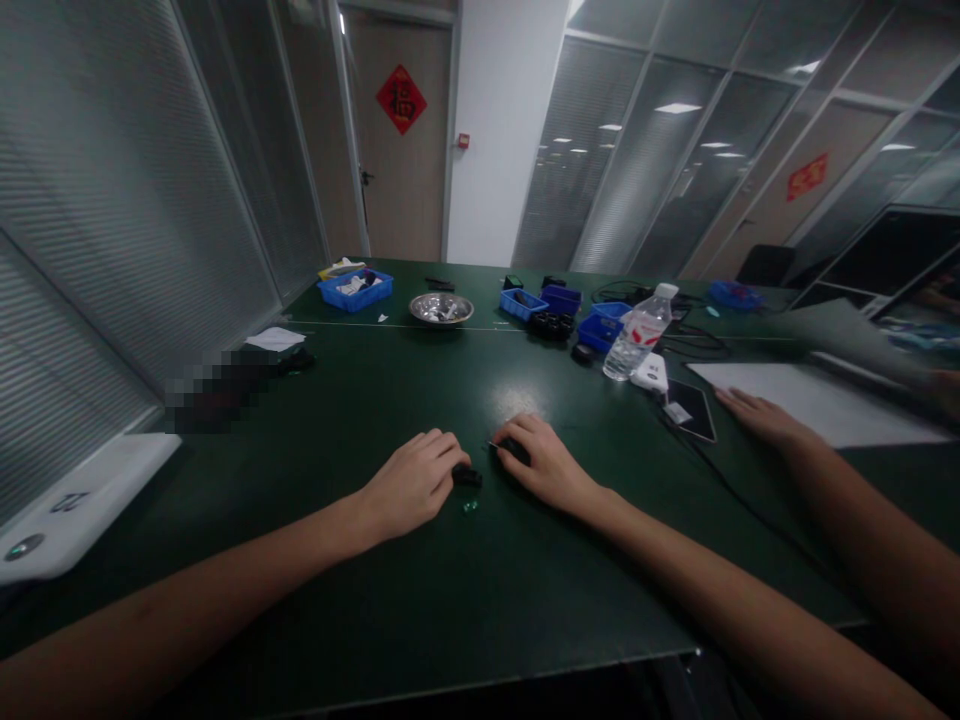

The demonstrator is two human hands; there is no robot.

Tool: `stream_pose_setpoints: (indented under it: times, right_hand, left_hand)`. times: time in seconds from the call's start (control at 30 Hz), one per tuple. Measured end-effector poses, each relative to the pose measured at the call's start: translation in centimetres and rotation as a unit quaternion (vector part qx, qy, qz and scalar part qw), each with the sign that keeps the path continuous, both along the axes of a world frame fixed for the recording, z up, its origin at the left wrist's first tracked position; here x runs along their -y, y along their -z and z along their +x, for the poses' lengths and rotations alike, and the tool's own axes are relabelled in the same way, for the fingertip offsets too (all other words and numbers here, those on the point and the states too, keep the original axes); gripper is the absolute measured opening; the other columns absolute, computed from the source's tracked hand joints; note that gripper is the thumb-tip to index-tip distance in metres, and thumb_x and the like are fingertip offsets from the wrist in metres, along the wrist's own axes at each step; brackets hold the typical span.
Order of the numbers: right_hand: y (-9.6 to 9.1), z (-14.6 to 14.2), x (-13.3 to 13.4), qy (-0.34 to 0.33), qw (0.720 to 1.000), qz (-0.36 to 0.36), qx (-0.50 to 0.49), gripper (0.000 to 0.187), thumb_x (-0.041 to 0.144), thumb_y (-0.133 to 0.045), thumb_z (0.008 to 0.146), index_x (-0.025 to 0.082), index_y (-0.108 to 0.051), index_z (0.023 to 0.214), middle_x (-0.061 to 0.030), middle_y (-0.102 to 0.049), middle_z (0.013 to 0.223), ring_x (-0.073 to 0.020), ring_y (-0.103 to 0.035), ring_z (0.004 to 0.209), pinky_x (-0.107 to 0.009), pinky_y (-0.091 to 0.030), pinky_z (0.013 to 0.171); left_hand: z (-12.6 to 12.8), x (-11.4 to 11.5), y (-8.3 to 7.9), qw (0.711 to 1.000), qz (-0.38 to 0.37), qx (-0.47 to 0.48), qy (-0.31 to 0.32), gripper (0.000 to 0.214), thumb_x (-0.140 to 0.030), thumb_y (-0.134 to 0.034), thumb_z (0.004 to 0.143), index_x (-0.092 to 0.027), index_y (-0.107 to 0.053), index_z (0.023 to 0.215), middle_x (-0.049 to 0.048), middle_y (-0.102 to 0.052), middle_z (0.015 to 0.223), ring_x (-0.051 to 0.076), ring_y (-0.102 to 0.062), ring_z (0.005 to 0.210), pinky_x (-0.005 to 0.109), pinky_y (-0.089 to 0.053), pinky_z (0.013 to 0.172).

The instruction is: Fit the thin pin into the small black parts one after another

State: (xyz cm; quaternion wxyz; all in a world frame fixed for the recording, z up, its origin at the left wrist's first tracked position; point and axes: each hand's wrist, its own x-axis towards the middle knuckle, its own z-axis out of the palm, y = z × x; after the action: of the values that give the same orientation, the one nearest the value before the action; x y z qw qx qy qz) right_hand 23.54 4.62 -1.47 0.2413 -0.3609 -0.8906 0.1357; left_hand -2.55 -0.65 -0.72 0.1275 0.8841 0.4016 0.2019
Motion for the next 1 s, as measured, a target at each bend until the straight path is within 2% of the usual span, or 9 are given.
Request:
stream_pose_setpoints:
  times: [0.17,0.4,0.57,0.67,0.73,0.87,1.0]
  right_hand:
    - [0.0,0.0,0.0,0.0,1.0,-0.002,0.007,0.014,0.021,-0.06,0.098,0.022,-0.065,0.111,-0.008,-0.061,0.109,-0.0241,-0.057,0.103,-0.043,-0.046,0.095]
    - [0.0,0.0,-0.1,0.001,1.0,-0.003,0.013,0.014,0.02,-0.061,0.097,0.022,-0.065,0.11,-0.0072,-0.061,0.109,-0.0237,-0.057,0.103,-0.042,-0.046,0.094]
    - [0.0,0.1,0.0,-0.003,1.0,0.001,0.01,0.013,0.022,-0.06,0.097,0.022,-0.065,0.11,-0.0081,-0.061,0.108,-0.0244,-0.056,0.103,-0.042,-0.047,0.093]
    - [0.0,0.1,-0.1,-0.005,1.0,0.0,0.011,0.013,0.022,-0.06,0.097,0.022,-0.065,0.11,-0.0082,-0.061,0.109,-0.0245,-0.056,0.103,-0.043,-0.047,0.093]
    - [0.0,0.1,-0.1,-0.007,1.0,-0.003,0.014,0.014,0.021,-0.06,0.097,0.022,-0.065,0.11,-0.008,-0.061,0.109,-0.0244,-0.056,0.103,-0.043,-0.047,0.093]
    - [-0.2,0.1,0.0,-0.01,1.0,-0.007,0.019,0.015,0.021,-0.059,0.097,0.022,-0.065,0.112,-0.0083,-0.061,0.11,-0.0246,-0.056,0.103,-0.044,-0.047,0.093]
    - [-0.4,0.3,0.0,-0.011,1.0,-0.012,0.017,0.015,0.022,-0.059,0.097,0.023,-0.065,0.112,-0.0084,-0.061,0.111,-0.025,-0.057,0.104,-0.044,-0.047,0.094]
  left_hand:
    - [0.1,0.0,0.0,1.0,0.007,-0.003,0.0,0.024,-0.015,-0.048,0.1,-0.019,-0.065,0.116,0.0065,-0.063,0.112,0.022,-0.057,0.098,0.039,-0.047,0.087]
    - [0.0,0.0,0.0,1.0,0.013,0.002,0.005,0.028,-0.012,-0.046,0.099,-0.019,-0.065,0.118,0.0072,-0.064,0.112,0.023,-0.058,0.101,0.041,-0.047,0.092]
    - [0.2,0.3,-0.6,0.998,0.007,0.025,0.052,0.025,-0.024,-0.051,0.102,-0.02,-0.062,0.124,0.0072,-0.065,0.116,0.022,-0.06,0.104,0.039,-0.049,0.093]
    - [0.3,0.4,-0.5,0.997,0.016,0.026,0.069,0.023,-0.025,-0.057,0.101,-0.02,-0.064,0.122,0.0061,-0.067,0.116,0.022,-0.061,0.105,0.039,-0.049,0.094]
    - [0.1,0.3,-0.4,0.997,0.022,0.054,0.042,0.021,-0.023,-0.056,0.101,-0.021,-0.065,0.12,0.0051,-0.068,0.115,0.021,-0.061,0.105,0.039,-0.048,0.096]
    - [-1.5,-1.4,-0.5,0.991,0.026,0.113,-0.067,0.021,-0.027,-0.058,0.101,-0.023,-0.066,0.119,0.004,-0.068,0.112,0.021,-0.062,0.101,0.036,-0.051,0.089]
    - [-6.3,-4.8,-1.4,0.973,0.115,0.054,-0.191,0.024,-0.03,-0.056,0.1,-0.02,-0.067,0.119,0.007,-0.068,0.115,0.025,-0.061,0.105,0.042,-0.048,0.093]
